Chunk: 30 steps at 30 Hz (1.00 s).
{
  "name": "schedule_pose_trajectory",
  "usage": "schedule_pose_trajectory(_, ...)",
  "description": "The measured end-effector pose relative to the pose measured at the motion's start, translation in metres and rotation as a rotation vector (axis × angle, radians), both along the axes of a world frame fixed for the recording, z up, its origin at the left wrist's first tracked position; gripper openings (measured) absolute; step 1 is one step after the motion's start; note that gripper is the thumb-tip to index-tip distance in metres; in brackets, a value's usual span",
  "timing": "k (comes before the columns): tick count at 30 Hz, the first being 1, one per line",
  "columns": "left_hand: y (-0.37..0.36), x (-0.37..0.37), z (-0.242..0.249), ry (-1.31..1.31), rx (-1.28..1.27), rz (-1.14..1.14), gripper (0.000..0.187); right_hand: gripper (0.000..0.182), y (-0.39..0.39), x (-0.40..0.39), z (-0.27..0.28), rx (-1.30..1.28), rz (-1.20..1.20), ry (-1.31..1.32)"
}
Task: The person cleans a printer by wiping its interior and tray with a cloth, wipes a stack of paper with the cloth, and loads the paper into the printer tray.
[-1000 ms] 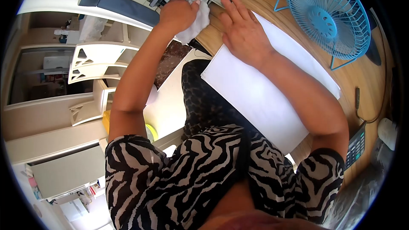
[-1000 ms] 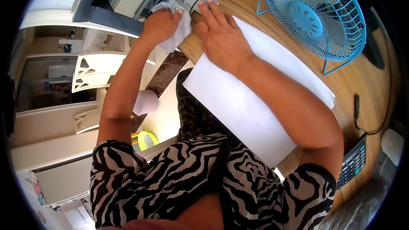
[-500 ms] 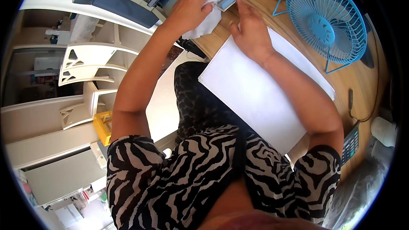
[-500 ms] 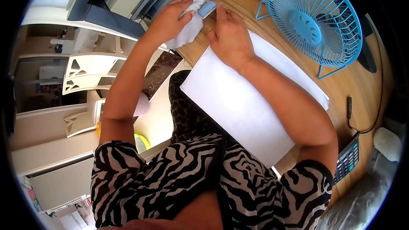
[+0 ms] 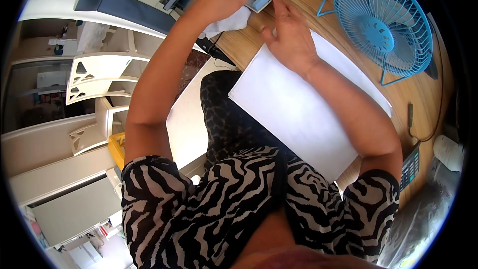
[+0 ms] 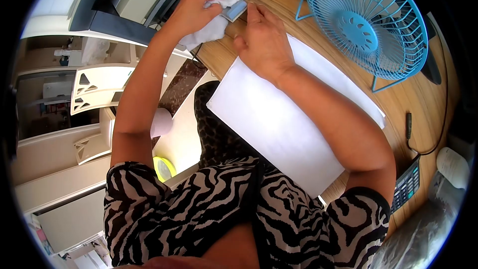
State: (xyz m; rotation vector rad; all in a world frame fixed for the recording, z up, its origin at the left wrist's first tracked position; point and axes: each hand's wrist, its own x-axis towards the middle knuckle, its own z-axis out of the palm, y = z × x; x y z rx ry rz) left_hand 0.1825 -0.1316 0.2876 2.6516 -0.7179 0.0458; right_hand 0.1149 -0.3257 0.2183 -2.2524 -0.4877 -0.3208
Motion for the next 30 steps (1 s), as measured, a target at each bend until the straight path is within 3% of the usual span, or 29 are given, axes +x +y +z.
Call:
schedule_pose_trajectory(3, -0.012, -0.006, 0.001, 0.059, -0.069, -0.008, 0.032, 0.066, 0.0, 0.002, -0.004, -0.012, -0.012, -0.015)
schedule_pose_trajectory(9, 0.008, 0.008, -0.008, -0.104, 0.055, 0.126, 0.032, 0.068, -0.004, 0.004, -0.003, 0.059, 0.052, 0.002)
schedule_pose_trajectory(15, 0.0, 0.002, -0.009, 0.01, -0.042, 0.021, 0.032, 0.069, -0.002, 0.005, -0.005, 0.104, 0.049, 0.049)
schedule_pose_trajectory(18, 0.006, 0.008, -0.003, -0.03, 0.088, 0.098, 0.032, 0.069, -0.003, 0.007, -0.009, 0.108, 0.06, 0.041)
schedule_pose_trajectory(24, -0.005, -0.003, -0.005, 0.001, -0.086, -0.018, 0.032, 0.075, -0.003, 0.005, 0.0, 0.173, 0.089, 0.129)
schedule_pose_trajectory(27, 0.002, 0.006, -0.003, -0.091, 0.1, 0.049, 0.033, 0.077, -0.004, 0.004, -0.001, 0.258, 0.118, 0.137)
schedule_pose_trajectory(30, -0.004, -0.003, -0.007, -0.125, 0.015, -0.006, 0.032, 0.077, -0.006, 0.005, -0.002, 0.267, 0.106, 0.106)
